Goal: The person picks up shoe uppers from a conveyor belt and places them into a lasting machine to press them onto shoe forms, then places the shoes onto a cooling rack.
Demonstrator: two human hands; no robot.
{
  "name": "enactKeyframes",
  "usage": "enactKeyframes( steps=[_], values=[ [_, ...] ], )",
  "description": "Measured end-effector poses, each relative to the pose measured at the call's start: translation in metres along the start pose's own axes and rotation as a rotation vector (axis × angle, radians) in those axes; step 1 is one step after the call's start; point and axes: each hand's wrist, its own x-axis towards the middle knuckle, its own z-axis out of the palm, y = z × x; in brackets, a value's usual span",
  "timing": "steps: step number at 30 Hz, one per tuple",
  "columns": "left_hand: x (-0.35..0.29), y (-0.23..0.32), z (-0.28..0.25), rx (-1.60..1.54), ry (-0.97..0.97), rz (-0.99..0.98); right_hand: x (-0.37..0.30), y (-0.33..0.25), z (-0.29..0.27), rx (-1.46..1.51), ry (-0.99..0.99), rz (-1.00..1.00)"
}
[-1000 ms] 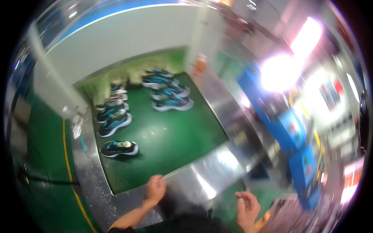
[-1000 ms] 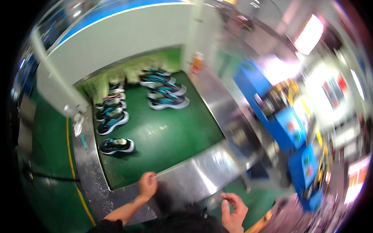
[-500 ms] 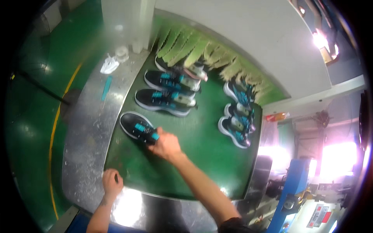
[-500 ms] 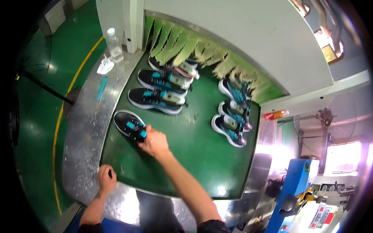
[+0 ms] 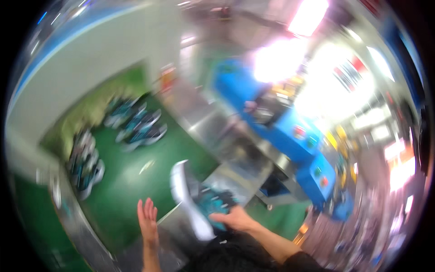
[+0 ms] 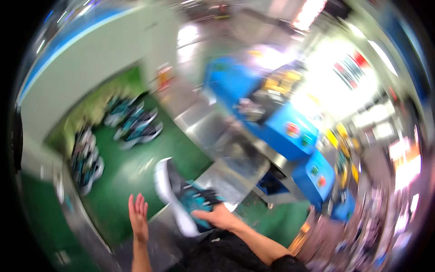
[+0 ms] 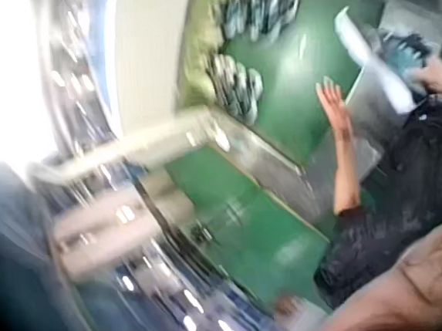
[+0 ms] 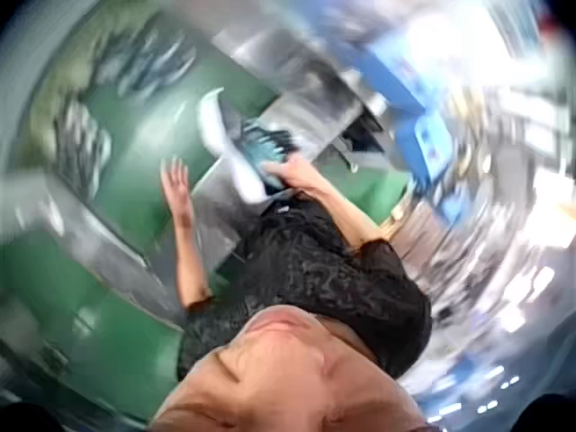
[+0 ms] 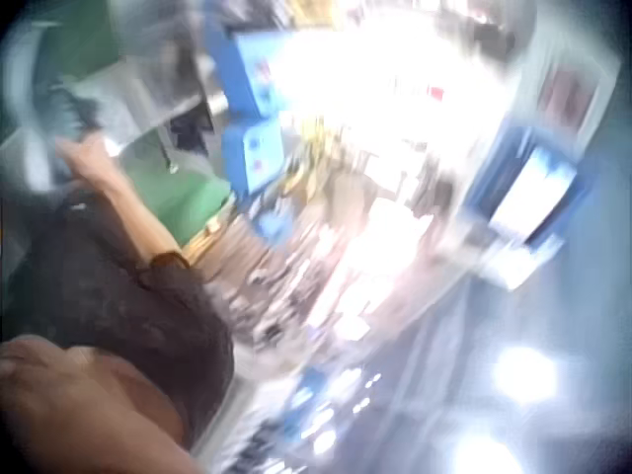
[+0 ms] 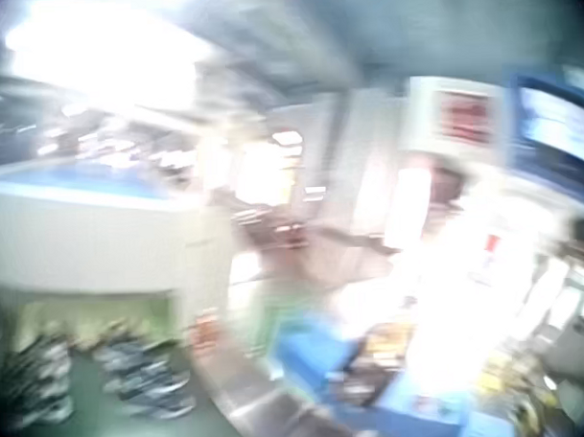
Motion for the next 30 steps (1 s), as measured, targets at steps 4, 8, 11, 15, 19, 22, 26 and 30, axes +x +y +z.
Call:
enactKeyframes(
  steps=[4,8,11,15,19,22,26,30],
  values=[
    [-0.013,0.018,0.237,-0.123,-0.495,0.089,-0.048,-0.011,-0.103,-0.029,0.068,-0.69],
    [-0.096,-0.019,0.423,-0.083,-0.679,-0.098,-0.169,0.02,-0.288,0.256,0.048,-0.439],
    [-0.183,-0.079,0.534,0.122,-0.695,-0.178,-0.263,0.071,-0.396,0.359,0.348,-0.172],
    [-0.263,-0.121,0.703,0.085,-1.065,-0.301,-0.402,0.152,-0.51,0.761,0.96,-0.024],
    [-0.256,-0.226,0.89,0.456,-1.281,-0.239,-0.497,0.178,-0.579,0.898,1.388,-0.236],
    [-0.238,-0.32,1.051,0.879,-1.249,-0.035,-0.54,0.275,-0.616,0.373,1.381,-0.558],
    [-0.245,-0.427,1.134,1.096,-0.965,0.393,-0.568,0.184,-0.625,0.132,0.868,0.631],
    [-0.239,-0.388,1.17,1.114,-1.17,-0.091,-0.548,0.195,-0.613,0.95,1.546,0.177]
  ],
)
